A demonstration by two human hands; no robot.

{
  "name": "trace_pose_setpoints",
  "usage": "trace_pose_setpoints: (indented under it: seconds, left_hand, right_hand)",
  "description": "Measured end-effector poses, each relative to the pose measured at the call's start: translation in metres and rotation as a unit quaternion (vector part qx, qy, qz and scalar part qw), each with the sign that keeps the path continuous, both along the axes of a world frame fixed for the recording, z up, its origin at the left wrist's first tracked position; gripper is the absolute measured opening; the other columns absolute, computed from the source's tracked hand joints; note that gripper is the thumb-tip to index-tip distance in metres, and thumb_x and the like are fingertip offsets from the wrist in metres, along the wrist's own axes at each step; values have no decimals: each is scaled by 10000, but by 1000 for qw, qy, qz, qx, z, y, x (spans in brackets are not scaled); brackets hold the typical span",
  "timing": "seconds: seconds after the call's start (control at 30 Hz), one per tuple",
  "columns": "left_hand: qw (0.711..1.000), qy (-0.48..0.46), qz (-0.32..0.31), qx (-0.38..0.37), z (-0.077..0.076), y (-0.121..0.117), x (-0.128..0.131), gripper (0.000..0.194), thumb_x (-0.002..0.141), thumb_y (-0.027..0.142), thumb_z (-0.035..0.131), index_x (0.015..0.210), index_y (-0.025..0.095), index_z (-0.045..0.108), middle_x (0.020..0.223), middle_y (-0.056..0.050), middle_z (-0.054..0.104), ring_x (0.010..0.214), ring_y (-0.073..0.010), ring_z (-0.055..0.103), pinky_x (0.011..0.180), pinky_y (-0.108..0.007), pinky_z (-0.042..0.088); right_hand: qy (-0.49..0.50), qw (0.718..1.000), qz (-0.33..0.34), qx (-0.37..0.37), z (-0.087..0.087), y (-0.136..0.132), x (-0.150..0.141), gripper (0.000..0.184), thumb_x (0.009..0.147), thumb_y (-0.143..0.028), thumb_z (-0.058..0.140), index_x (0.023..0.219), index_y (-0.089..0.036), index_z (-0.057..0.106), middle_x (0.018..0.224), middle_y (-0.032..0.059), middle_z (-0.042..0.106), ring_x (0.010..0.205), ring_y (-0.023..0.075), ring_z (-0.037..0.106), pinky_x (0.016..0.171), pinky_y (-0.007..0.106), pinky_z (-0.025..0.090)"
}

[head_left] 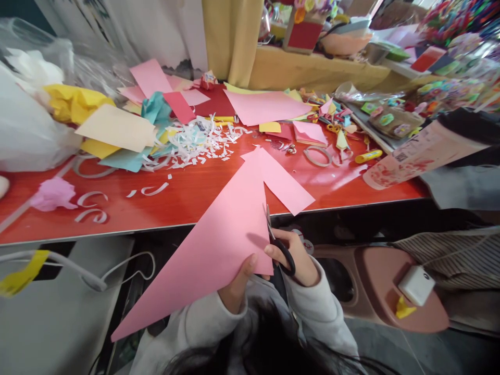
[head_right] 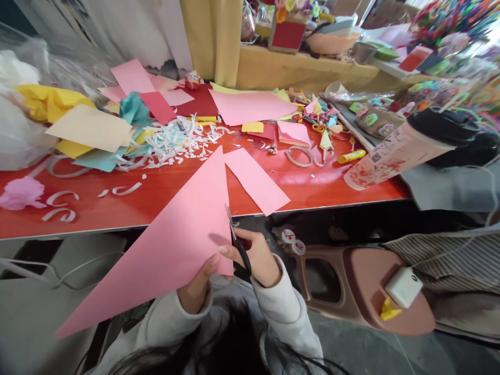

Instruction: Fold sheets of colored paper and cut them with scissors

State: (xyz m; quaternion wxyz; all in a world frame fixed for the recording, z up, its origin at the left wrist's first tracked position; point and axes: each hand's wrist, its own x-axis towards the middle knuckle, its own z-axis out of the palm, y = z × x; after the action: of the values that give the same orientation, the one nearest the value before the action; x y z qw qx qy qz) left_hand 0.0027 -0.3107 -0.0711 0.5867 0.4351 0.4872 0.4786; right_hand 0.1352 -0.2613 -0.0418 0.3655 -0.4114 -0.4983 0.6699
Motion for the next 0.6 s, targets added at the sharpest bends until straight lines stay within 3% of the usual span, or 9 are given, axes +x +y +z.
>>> trace_pose_setpoints:
  seconds: [0.13, 0.37, 0.6]
  left_hand:
    - [999, 30, 7, 38, -6, -1, 3, 366, 832, 411, 477, 553, 231, 630, 637, -19, 666, 650, -182, 592, 863, -367, 436]
    - [999, 32, -8, 37, -10, -1, 5, 402, 846, 434, 445, 541, 226, 604, 598, -28, 645, 688, -193, 596, 858, -359, 445]
    - [999, -3, 15, 47, -12, -2, 10, 393, 846, 407, 457, 528, 214, 583, 567, -16, 621, 638, -163, 590, 792, -323, 471]
  right_hand:
    - [24, 1000, -6, -14, -3, -3, -2, 353, 604, -388, 754, 846, -145, 669, 512, -17, 590, 335, 128, 514, 306, 227, 389]
    - [31, 999, -21, -31, -7, -4, -7, 354, 601, -429, 745, 810, -153, 668, 447, -26, 562, 297, 123, 484, 268, 222, 351]
    - [59, 997, -19, -41, -12, -5, -9, 314, 608, -407, 751, 746, -158, 620, 378, -45, 518, 269, 118, 460, 259, 212, 330]
